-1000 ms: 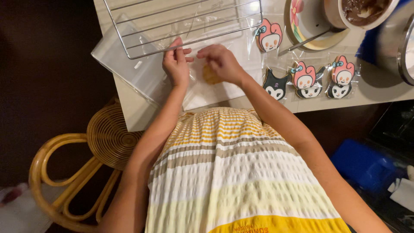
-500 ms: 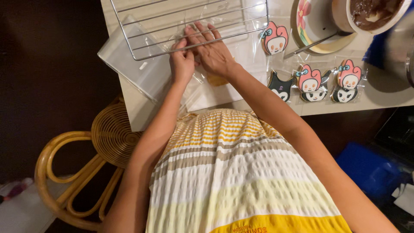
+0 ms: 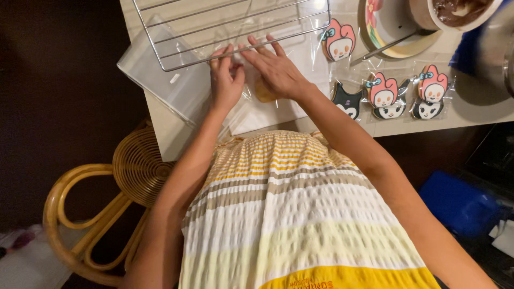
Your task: The person places decorated character-shaped cookies into clear plastic bags and seals them. The person handles each cookie individually, places it in a bag, and then seals the bag before moving to the next one.
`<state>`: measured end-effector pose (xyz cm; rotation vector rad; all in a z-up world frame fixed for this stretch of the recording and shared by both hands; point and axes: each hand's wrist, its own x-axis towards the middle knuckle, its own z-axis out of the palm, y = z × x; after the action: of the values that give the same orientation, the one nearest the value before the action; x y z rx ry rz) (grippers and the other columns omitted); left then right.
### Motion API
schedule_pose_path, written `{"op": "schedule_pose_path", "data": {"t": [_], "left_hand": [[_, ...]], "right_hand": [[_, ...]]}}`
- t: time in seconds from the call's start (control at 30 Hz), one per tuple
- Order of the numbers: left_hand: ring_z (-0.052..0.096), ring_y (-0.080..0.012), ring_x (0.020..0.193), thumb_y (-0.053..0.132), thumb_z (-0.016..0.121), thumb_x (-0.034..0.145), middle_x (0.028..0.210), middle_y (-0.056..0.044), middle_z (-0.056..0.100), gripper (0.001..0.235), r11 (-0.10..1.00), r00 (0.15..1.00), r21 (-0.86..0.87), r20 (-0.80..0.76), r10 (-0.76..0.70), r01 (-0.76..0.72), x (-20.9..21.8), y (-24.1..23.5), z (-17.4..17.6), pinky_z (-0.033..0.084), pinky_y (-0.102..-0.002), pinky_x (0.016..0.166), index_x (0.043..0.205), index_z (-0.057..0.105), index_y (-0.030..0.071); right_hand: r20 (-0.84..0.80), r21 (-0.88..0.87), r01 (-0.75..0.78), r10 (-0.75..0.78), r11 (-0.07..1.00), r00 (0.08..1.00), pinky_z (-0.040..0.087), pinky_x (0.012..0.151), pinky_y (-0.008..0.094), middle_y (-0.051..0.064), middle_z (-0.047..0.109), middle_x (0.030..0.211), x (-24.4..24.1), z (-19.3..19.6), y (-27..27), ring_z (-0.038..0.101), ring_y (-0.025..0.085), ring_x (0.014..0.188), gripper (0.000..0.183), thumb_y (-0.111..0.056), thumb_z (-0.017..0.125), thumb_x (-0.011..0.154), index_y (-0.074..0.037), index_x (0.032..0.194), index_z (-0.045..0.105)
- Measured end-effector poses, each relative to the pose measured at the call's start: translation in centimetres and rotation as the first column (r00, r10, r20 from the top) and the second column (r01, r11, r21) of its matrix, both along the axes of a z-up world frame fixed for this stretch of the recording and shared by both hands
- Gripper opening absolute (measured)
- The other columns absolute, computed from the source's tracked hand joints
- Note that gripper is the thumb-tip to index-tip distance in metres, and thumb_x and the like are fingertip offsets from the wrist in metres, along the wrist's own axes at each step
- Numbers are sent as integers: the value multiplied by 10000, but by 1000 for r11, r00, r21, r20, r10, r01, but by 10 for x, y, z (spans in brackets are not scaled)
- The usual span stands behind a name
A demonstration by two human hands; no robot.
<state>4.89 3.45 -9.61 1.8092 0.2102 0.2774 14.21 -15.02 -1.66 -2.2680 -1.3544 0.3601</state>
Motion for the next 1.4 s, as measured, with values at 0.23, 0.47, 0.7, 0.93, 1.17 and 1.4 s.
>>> {"op": "schedule_pose_path", "data": {"t": [0.23,0.47,0.7,0.93,1.17,1.4], "left_hand": [[686,-196,987,-48,689,922,1376,-127,529,444,964,976,153,-38,-215,218,-42,16,79,615,-274,689,1333,646,114],[624,-277,1129,36,714,807,1268,-33,622,496,620,815,683,62,-576,386,-68,13,109,502,-433,985,1290,713,146],[647,-218,1095,63,715,891,1125,-14,694,235,611,748,690,152,-646,388,-56,-4,93,516,-382,912,1116,748,124],[649,-222,1004,66,723,921,1032,-35,699,107,618,773,706,158,-614,347,-68,-2,86,521,-377,866,1027,735,74],[605,-270,991,126,758,956,1015,-29,695,87,783,916,586,164,-367,209,-79,-22,74,464,-420,925,1016,711,83],[555,-299,968,247,721,997,923,-51,649,153,735,991,677,80,-109,26,-81,-39,60,421,-459,910,920,679,121]], "right_hand": [[47,198,262,-276,944,960,430,1092,433,83,630,1338,-64,47,-86,563,306,1279,348,56,683,847,-114,1149,651],[328,-9,249,-233,968,916,460,993,420,49,648,1261,-93,44,-129,601,269,1158,370,-59,650,880,-125,1242,685],[412,37,-3,-13,999,911,466,989,380,32,656,1330,-69,19,-120,607,209,1186,402,-133,651,867,-149,1263,719],[437,28,-23,9,999,900,475,978,337,-35,720,1290,-65,10,-132,613,180,1147,325,-151,693,853,-141,1169,768],[134,128,218,-235,967,963,460,917,401,6,707,1123,-67,0,-126,590,263,1078,122,-145,742,935,-116,1051,764],[149,70,409,-415,910,897,449,865,445,94,640,972,-67,-12,-113,550,324,965,163,-193,737,1003,-56,915,729]]}}
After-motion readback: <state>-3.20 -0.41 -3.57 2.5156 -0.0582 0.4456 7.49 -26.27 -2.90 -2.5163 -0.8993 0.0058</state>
